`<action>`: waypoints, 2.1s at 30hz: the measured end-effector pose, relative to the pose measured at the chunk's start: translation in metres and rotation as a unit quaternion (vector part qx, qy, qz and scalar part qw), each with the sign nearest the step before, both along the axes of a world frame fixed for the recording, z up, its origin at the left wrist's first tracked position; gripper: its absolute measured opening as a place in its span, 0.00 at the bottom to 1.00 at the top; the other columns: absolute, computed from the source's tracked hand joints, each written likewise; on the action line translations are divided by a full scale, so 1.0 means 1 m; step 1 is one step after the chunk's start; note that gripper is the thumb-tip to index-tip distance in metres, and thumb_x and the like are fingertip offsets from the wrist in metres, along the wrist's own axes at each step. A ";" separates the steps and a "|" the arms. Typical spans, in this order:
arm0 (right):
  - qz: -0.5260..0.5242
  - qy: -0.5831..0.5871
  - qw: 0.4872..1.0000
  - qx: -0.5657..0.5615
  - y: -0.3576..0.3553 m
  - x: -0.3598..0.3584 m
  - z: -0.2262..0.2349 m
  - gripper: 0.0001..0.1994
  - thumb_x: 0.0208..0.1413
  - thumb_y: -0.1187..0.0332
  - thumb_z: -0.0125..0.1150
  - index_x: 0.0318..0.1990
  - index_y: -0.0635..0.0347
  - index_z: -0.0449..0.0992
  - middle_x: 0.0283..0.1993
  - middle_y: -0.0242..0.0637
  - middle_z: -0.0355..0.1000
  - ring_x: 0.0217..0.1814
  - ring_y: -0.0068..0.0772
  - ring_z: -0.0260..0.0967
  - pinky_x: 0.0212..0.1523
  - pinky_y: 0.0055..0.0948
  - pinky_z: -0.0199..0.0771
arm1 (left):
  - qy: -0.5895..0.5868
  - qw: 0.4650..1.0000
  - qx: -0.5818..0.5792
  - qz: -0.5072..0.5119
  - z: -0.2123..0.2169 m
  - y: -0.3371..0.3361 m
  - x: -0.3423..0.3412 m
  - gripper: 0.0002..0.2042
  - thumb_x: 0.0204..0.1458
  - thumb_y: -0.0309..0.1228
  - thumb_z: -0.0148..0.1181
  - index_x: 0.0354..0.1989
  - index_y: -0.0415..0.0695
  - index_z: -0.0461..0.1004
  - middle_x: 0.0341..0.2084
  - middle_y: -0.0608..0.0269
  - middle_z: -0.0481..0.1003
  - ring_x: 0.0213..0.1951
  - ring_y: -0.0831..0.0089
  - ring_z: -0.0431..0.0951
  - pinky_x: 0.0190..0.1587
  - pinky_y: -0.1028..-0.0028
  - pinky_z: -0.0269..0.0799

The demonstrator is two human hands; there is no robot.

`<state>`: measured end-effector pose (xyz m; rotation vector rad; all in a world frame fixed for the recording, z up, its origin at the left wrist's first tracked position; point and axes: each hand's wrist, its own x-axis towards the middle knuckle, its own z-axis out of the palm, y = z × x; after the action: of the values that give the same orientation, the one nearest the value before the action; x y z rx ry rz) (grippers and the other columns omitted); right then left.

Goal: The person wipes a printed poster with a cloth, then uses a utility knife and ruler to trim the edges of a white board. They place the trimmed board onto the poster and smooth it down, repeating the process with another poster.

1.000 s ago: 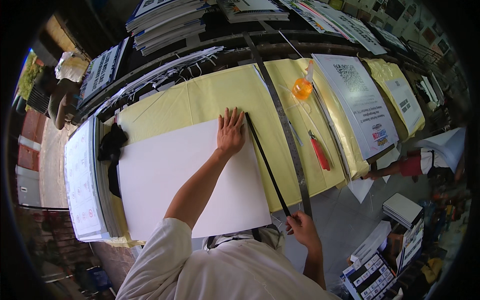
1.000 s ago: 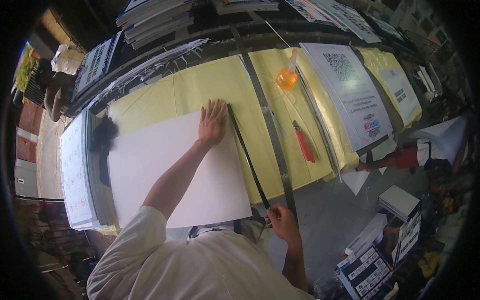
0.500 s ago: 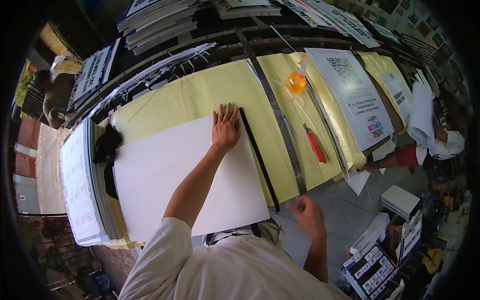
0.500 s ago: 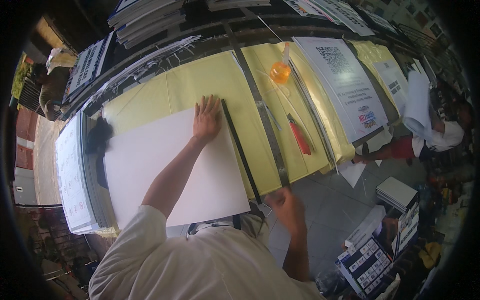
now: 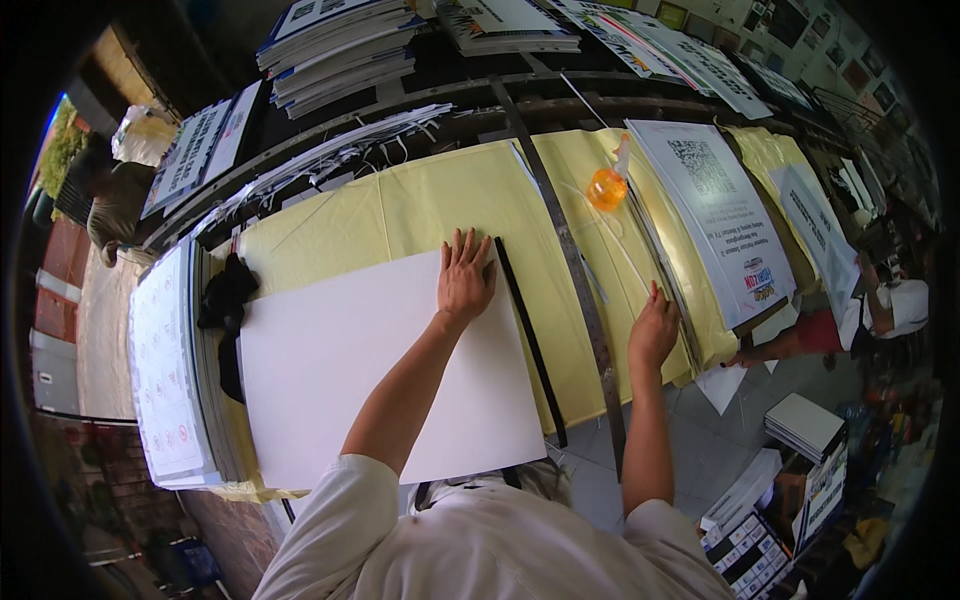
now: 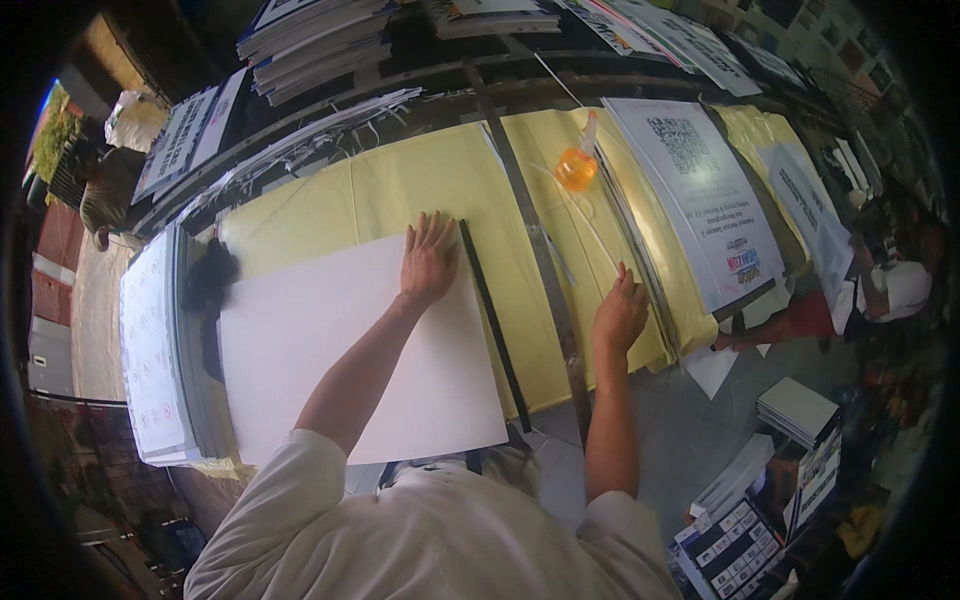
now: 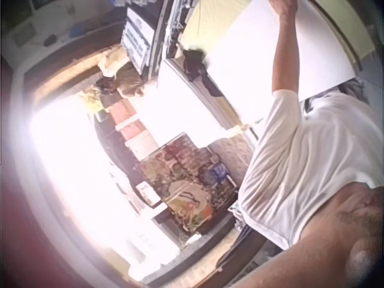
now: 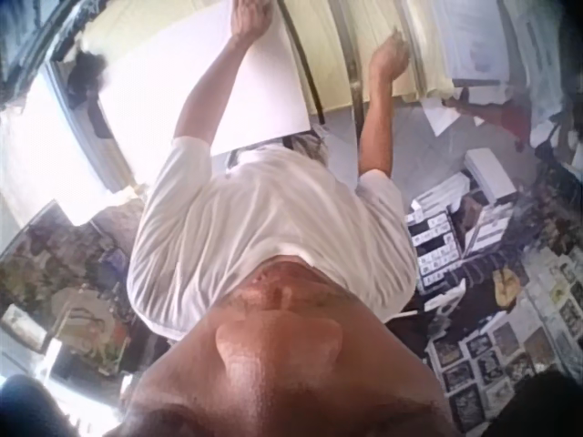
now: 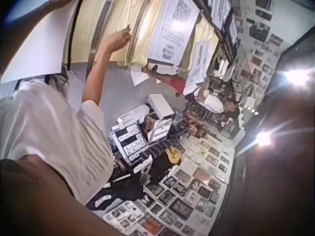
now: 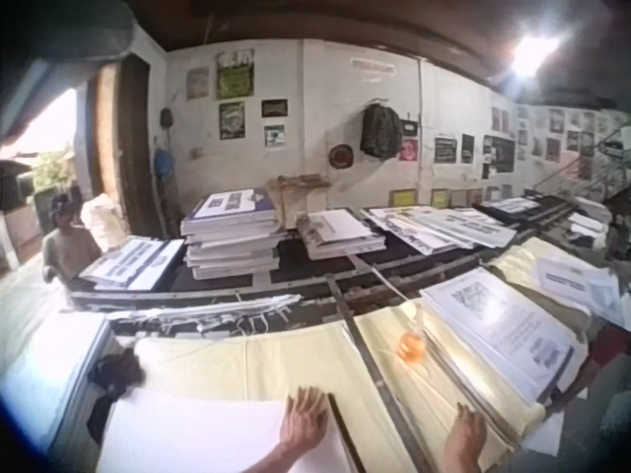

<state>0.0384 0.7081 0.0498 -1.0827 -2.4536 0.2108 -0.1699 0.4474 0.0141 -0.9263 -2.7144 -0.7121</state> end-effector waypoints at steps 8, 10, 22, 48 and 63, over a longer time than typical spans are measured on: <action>0.179 0.024 0.872 -0.455 -0.104 -0.088 0.005 0.22 0.74 0.58 0.44 0.66 0.62 0.67 0.39 0.52 0.78 0.35 0.47 0.79 0.33 0.41 0.78 | 0.005 1.000 0.006 0.000 0.001 0.001 0.000 0.26 0.62 0.36 0.57 0.69 0.46 0.68 0.72 0.48 0.61 0.76 0.47 0.52 0.77 0.46 0.45; 0.238 0.010 0.938 -0.253 -0.123 -0.110 0.001 0.25 0.72 0.61 0.46 0.72 0.61 0.61 0.45 0.57 0.77 0.44 0.56 0.80 0.45 0.48 0.81 | -0.007 1.000 0.002 0.004 0.001 0.001 -0.001 0.26 0.62 0.36 0.57 0.69 0.46 0.68 0.72 0.48 0.61 0.76 0.47 0.52 0.77 0.46 0.46; 0.278 -0.111 0.945 -0.129 -0.153 -0.137 -0.007 0.31 0.63 0.74 0.51 0.75 0.62 0.57 0.52 0.59 0.76 0.44 0.58 0.80 0.45 0.49 0.82 | -0.021 1.000 0.016 0.006 -0.003 0.002 -0.003 0.27 0.62 0.40 0.54 0.69 0.45 0.69 0.73 0.47 0.60 0.76 0.45 0.50 0.77 0.47 0.43; 0.080 -0.038 0.996 0.004 -0.055 0.001 0.035 0.31 0.67 0.69 0.56 0.76 0.45 0.58 0.47 0.52 0.70 0.46 0.53 0.75 0.40 0.47 0.81 | -0.002 1.000 0.001 0.011 -0.002 0.001 0.000 0.25 0.65 0.37 0.54 0.70 0.49 0.67 0.73 0.50 0.60 0.76 0.48 0.52 0.78 0.49 0.43; 0.267 0.047 0.951 -0.145 -0.100 -0.135 -0.015 0.10 0.61 0.62 0.66 0.45 0.55 0.84 0.45 0.44 0.78 0.52 0.49 0.76 0.52 0.44 0.76 | -0.022 1.000 -0.003 0.003 0.001 0.000 0.000 0.26 0.65 0.39 0.52 0.70 0.47 0.67 0.73 0.49 0.60 0.77 0.49 0.50 0.78 0.50 0.41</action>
<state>-0.0970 0.6083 0.0352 -0.4655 -2.6283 0.7934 -0.1697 0.4473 0.0148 -0.9140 -2.7582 -0.7309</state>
